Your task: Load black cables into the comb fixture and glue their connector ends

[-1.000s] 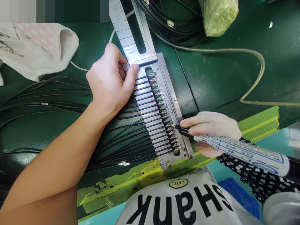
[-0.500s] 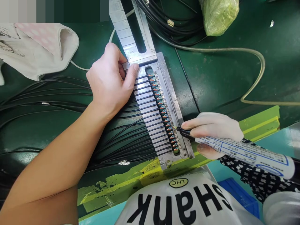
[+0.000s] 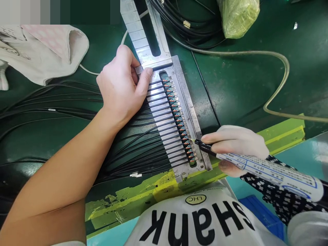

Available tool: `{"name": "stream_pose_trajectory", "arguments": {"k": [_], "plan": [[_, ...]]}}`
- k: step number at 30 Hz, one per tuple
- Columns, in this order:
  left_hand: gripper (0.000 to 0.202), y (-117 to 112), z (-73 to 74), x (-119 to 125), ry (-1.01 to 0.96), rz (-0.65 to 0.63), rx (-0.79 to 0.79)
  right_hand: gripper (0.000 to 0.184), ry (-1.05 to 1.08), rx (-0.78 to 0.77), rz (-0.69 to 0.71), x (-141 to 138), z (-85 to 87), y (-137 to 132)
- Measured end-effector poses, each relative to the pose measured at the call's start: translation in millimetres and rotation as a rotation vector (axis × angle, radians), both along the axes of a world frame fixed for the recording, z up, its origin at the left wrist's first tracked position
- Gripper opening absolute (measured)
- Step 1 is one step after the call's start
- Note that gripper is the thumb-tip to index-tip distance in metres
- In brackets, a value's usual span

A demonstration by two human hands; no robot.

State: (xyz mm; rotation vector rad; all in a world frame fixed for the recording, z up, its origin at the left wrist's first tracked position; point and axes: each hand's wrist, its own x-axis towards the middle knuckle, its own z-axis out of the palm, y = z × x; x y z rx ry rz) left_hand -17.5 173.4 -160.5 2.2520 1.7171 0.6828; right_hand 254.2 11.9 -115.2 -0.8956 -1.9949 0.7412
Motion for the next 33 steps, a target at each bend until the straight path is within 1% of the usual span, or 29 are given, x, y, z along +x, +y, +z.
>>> {"name": "stream_pose_trajectory", "arguments": {"k": [6, 13, 18, 24, 33], "plan": [[0.024, 1.3, -0.5, -0.9, -0.013, 0.011, -0.036, 0.018, 0.012, 0.030, 0.010, -2.1, -6.4, 3.5], [0.025, 1.2, 0.5, -0.3, 0.009, 0.016, -0.054, 0.016, -0.018, -0.004, 0.000, -4.0, -1.8, 4.8], [0.024, 0.2, 1.4, 0.3, 0.050, 0.007, -0.019, 0.017, -0.017, -0.012, -0.006, -4.5, -1.5, 3.8], [0.024, -0.1, 1.2, 0.1, 0.031, 0.004, -0.007, 0.017, 0.002, -0.010, -0.044, -5.4, -1.5, 1.1], [0.025, 1.1, 1.9, 0.2, -0.002, 0.020, -0.056, 0.016, -0.016, -0.005, -0.028, -3.8, -2.7, 2.1]]}}
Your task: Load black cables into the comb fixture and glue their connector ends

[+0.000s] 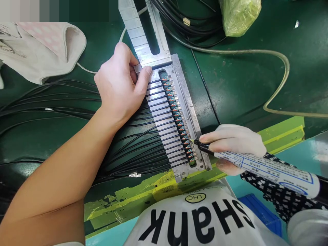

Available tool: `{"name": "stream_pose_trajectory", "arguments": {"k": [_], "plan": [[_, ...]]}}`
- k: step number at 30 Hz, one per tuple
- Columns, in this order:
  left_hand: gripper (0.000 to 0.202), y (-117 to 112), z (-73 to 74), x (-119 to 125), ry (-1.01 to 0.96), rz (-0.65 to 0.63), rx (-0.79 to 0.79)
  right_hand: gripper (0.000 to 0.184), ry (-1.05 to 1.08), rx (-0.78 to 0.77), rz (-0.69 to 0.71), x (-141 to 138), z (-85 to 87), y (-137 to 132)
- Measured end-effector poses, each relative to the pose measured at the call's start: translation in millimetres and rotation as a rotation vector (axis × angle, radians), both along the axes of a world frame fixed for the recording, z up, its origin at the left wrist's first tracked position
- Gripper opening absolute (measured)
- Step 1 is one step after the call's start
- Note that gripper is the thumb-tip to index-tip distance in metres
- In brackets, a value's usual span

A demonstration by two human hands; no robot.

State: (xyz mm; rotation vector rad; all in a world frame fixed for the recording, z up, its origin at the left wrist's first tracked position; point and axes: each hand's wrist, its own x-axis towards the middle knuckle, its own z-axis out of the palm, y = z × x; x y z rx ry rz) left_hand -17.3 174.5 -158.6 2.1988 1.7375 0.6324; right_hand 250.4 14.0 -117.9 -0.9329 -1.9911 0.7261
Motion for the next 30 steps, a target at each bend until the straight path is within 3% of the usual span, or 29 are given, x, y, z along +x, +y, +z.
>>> {"name": "stream_pose_trajectory", "arguments": {"k": [20, 26, 30], "plan": [[0.022, -2.3, 3.7, 2.1, -0.016, 0.010, -0.010, 0.017, -0.067, -0.009, 0.049, 2.6, -2.0, 4.0], [0.024, -1.4, 1.5, 1.7, 0.025, 0.011, -0.002, 0.022, 0.042, 0.058, -0.017, 3.1, 1.1, -7.4], [0.023, -0.7, 0.2, 1.2, 0.019, 0.003, 0.005, 0.022, -0.010, 0.030, 0.018, 3.9, 0.7, -14.1]]}}
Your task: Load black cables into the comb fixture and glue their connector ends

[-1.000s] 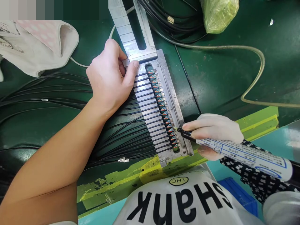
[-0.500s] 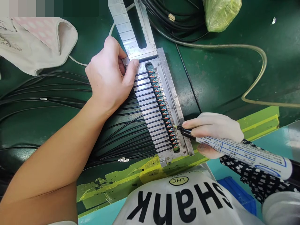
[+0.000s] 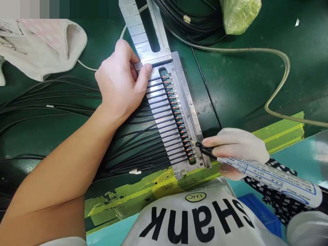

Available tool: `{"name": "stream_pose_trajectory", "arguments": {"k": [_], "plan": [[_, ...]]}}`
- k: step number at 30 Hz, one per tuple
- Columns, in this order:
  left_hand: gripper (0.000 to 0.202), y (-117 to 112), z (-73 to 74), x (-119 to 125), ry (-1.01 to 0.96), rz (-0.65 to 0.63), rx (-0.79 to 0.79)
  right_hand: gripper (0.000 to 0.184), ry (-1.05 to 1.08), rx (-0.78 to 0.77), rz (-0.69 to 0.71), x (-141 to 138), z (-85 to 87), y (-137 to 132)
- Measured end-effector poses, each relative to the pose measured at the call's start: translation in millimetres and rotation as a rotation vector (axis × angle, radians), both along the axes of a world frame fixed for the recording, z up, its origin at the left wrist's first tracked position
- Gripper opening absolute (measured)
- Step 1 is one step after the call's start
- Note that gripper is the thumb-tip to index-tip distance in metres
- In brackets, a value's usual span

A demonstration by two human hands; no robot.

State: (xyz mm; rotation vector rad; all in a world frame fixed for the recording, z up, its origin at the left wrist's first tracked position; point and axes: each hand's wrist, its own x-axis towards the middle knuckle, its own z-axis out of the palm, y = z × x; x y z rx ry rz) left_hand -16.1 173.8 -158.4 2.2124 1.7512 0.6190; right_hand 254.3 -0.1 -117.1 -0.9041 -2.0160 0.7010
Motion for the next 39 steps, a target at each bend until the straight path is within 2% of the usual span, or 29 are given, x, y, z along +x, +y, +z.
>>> {"name": "stream_pose_trajectory", "arguments": {"k": [9, 14, 24, 31, 39], "plan": [[0.023, -1.3, 1.6, 0.5, 0.010, 0.000, 0.011, 0.018, -0.019, -0.033, 0.035, 1.0, -1.7, 3.1], [0.023, -1.5, 1.9, 0.6, 0.000, 0.000, 0.010, 0.019, 0.020, 0.003, 0.016, 0.3, -3.9, 0.6], [0.023, -0.7, -0.6, 0.2, -0.011, -0.001, 0.035, 0.017, -0.018, -0.030, 0.084, 6.4, -0.9, 1.3], [0.023, -1.3, 0.7, 0.7, 0.000, 0.009, 0.026, 0.016, -0.007, -0.026, 0.046, 4.1, -1.0, 0.4], [0.023, -1.8, 1.8, 0.7, -0.012, 0.011, 0.002, 0.017, -0.003, -0.027, 0.065, 3.0, 1.9, 4.4]]}}
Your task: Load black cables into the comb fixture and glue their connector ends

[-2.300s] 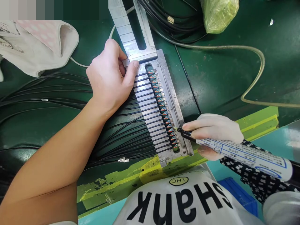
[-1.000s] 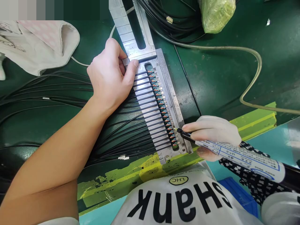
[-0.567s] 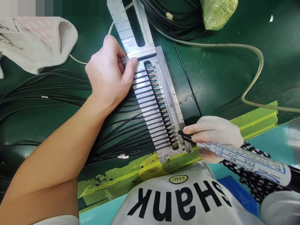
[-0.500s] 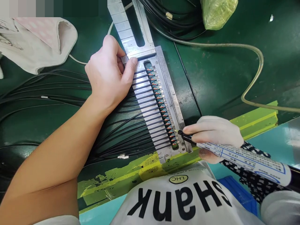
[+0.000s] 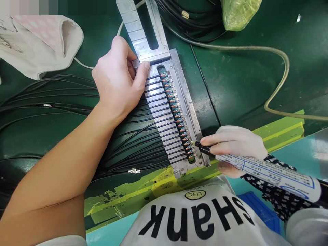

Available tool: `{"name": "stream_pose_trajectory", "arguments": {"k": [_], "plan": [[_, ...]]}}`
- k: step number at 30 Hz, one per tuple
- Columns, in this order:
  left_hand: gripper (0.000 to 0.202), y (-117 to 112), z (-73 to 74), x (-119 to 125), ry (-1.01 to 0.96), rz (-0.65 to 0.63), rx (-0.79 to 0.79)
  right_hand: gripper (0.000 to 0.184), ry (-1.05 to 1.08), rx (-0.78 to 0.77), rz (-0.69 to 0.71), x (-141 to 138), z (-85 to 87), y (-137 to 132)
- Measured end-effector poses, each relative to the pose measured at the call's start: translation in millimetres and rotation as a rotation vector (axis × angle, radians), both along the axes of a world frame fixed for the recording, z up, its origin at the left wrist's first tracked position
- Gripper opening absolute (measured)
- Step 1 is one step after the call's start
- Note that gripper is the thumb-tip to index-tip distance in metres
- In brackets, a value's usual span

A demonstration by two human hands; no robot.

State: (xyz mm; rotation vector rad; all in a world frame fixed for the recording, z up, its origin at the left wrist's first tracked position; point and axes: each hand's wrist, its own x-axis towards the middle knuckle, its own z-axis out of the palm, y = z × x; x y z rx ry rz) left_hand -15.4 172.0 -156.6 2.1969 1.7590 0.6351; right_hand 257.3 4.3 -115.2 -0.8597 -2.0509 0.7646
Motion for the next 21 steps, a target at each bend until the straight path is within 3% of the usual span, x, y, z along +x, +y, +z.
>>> {"name": "stream_pose_trajectory", "arguments": {"k": [13, 21], "plan": [[0.026, 0.5, -1.4, -0.9, -0.001, -0.022, -0.003, 0.026, 0.020, -0.023, -0.066, -5.7, -2.0, -1.5], [0.025, 1.7, -1.0, 0.1, 0.001, -0.008, -0.007, 0.021, 0.036, -0.021, -0.083, -4.7, -4.4, -2.6]]}}
